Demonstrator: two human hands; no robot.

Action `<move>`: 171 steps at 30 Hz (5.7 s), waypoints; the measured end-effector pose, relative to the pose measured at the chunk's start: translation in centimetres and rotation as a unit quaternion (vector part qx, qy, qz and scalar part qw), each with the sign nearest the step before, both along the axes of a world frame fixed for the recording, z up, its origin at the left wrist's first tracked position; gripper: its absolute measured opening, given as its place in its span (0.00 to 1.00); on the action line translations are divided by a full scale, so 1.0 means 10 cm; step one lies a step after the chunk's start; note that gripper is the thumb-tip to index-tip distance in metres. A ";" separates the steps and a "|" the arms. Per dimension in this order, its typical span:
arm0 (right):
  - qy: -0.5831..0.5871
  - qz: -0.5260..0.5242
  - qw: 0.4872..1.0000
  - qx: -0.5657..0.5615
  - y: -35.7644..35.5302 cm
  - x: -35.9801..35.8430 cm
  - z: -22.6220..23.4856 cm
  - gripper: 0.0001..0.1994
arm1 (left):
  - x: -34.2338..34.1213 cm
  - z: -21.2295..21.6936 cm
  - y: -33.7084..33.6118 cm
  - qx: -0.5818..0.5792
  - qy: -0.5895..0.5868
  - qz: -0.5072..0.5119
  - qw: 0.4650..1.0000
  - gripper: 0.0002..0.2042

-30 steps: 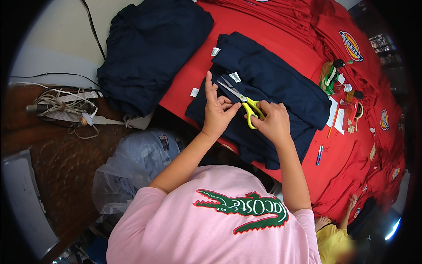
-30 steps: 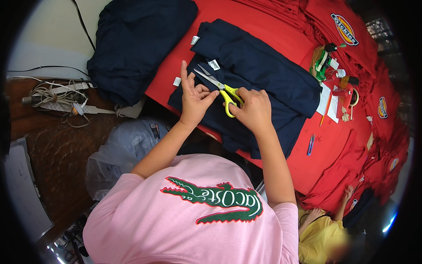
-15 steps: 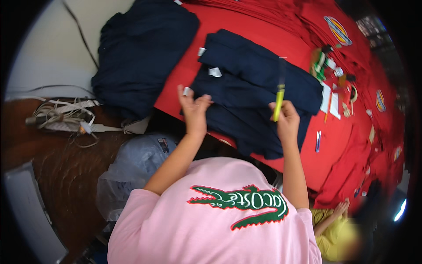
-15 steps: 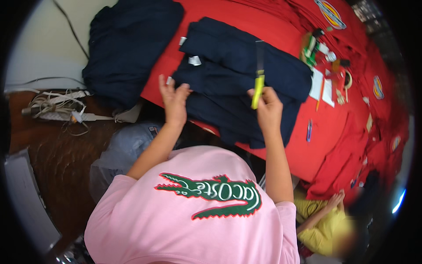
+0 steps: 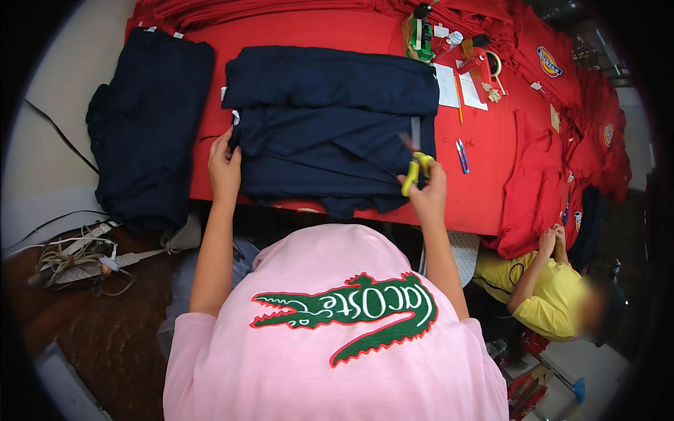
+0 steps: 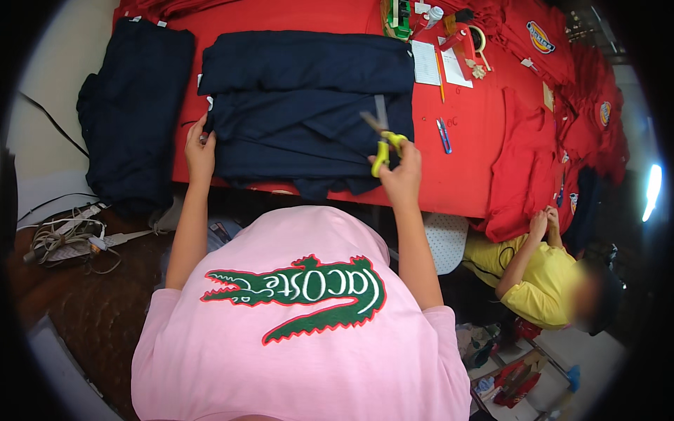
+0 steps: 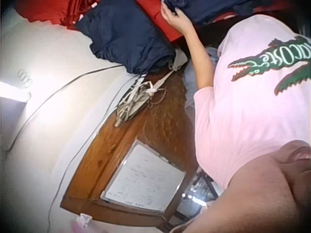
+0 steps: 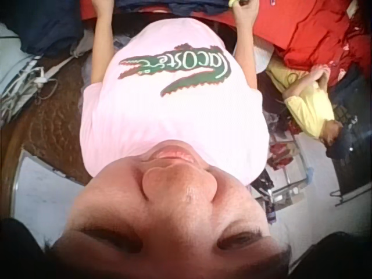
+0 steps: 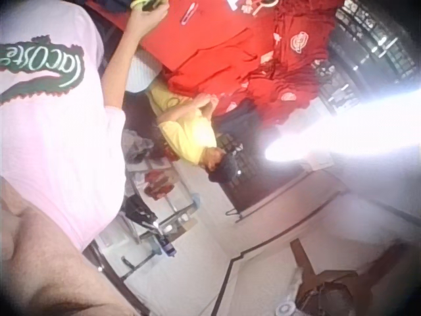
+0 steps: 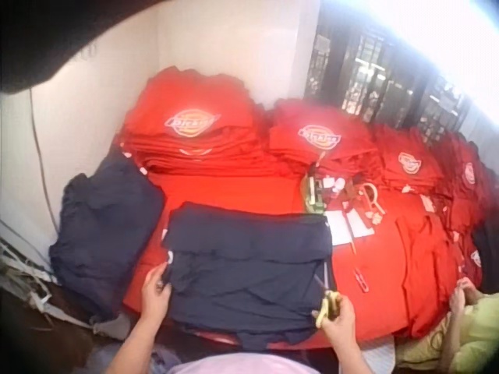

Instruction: The person uses shears to trim loose threads from a stack of folded navy blue garments on a workspace table.

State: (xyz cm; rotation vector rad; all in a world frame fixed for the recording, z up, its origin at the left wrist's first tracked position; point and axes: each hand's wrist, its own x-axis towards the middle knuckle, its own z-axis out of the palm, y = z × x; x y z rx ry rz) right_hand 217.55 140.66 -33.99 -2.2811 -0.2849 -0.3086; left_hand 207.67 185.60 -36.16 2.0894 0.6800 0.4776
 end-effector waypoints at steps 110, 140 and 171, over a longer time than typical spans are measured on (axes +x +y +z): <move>0.329 0.004 0.928 0.176 -1.35 0.38 0.20 0.14 | 0.68 0.51 -1.95 -0.324 -0.001 -0.138 0.936 0.10; 0.200 0.224 0.950 -0.089 -0.41 0.22 0.82 0.19 | 0.65 0.52 -2.80 -0.433 -0.189 -0.105 0.875 0.36; 0.240 0.217 0.942 -0.088 -0.39 0.30 0.74 0.16 | 0.61 0.57 -2.91 -0.450 -0.200 -0.095 0.865 0.41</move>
